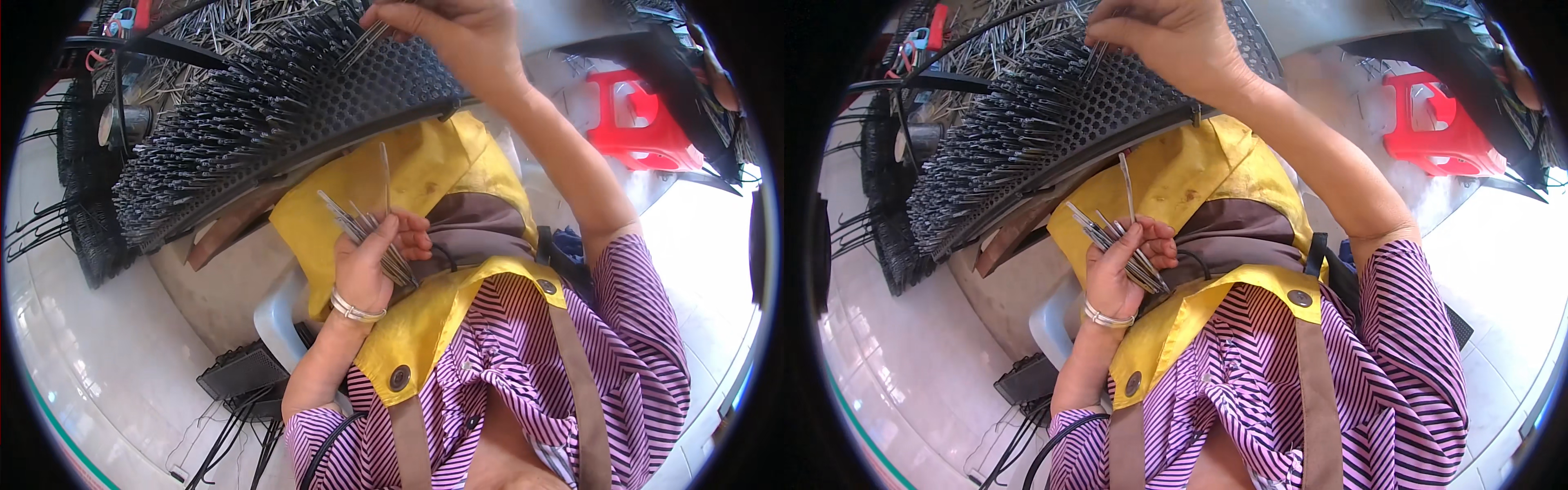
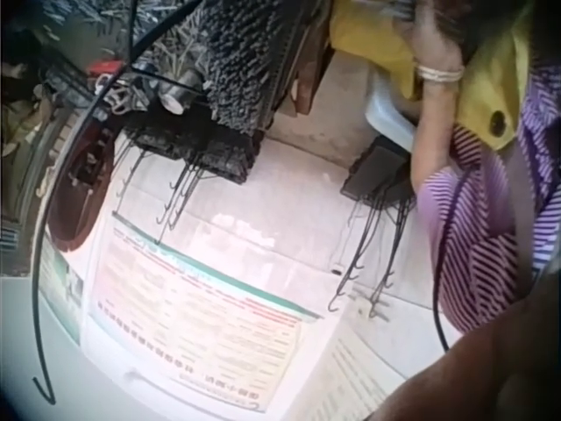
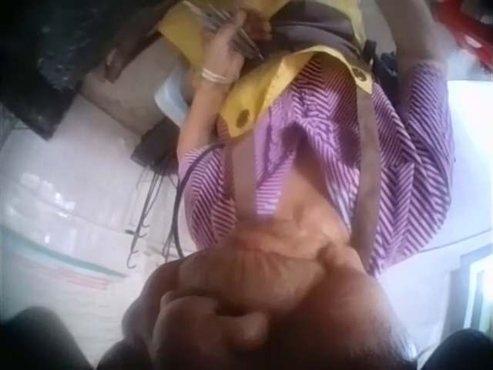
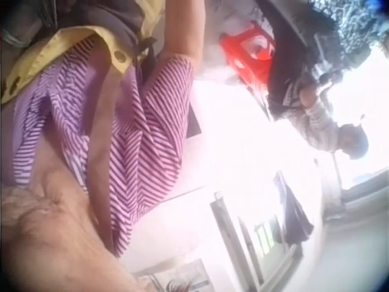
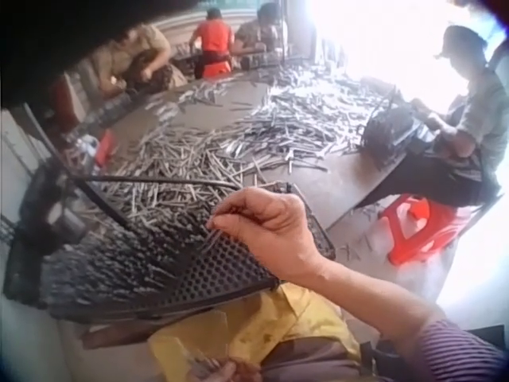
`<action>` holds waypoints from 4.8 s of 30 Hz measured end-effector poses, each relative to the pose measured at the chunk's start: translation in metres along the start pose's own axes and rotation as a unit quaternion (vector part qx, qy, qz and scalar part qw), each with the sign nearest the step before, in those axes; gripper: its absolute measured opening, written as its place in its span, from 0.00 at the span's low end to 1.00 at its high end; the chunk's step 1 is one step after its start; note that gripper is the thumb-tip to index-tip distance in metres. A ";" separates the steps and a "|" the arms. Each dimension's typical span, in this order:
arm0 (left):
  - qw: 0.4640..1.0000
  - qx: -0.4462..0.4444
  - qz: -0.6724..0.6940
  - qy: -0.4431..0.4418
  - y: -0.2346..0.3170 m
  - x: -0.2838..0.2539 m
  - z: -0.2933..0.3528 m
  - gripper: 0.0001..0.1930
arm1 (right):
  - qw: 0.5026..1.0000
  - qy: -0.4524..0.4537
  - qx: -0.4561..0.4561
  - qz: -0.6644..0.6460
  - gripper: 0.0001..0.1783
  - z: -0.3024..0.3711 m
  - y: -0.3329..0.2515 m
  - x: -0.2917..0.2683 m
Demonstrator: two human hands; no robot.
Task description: Inserting thin metal rods into a spiked assembly jig on a workbench.
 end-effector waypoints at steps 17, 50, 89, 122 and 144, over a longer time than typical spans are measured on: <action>0.999 -0.029 0.031 0.013 -0.001 0.000 -0.001 0.10 | 0.991 -0.084 -0.063 0.088 0.03 -0.003 -0.012 0.006; 0.999 -0.033 0.007 0.025 0.005 0.001 -0.004 0.08 | 0.828 -0.260 -0.157 0.472 0.06 -0.035 -0.027 0.052; 0.996 0.002 0.071 -0.047 0.022 0.006 -0.012 0.10 | 0.931 -0.231 0.229 0.163 0.07 0.026 -0.015 0.033; 0.996 -0.048 -0.015 -0.068 -0.013 -0.018 0.015 0.12 | 0.858 -0.028 -0.452 0.240 0.11 -0.021 0.005 0.058; 0.991 -0.035 0.086 -0.094 0.008 -0.006 0.006 0.12 | 0.942 -0.215 0.041 0.254 0.09 0.054 -0.024 0.045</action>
Point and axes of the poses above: each hand's wrist, its own z-axis away from the middle knuckle, its own x-axis out of the palm, y = z × x, the point moved 2 cm from there along -z, towards the middle knuckle, and after that the axes turned 4 degrees about x, right-handed, at the moved point
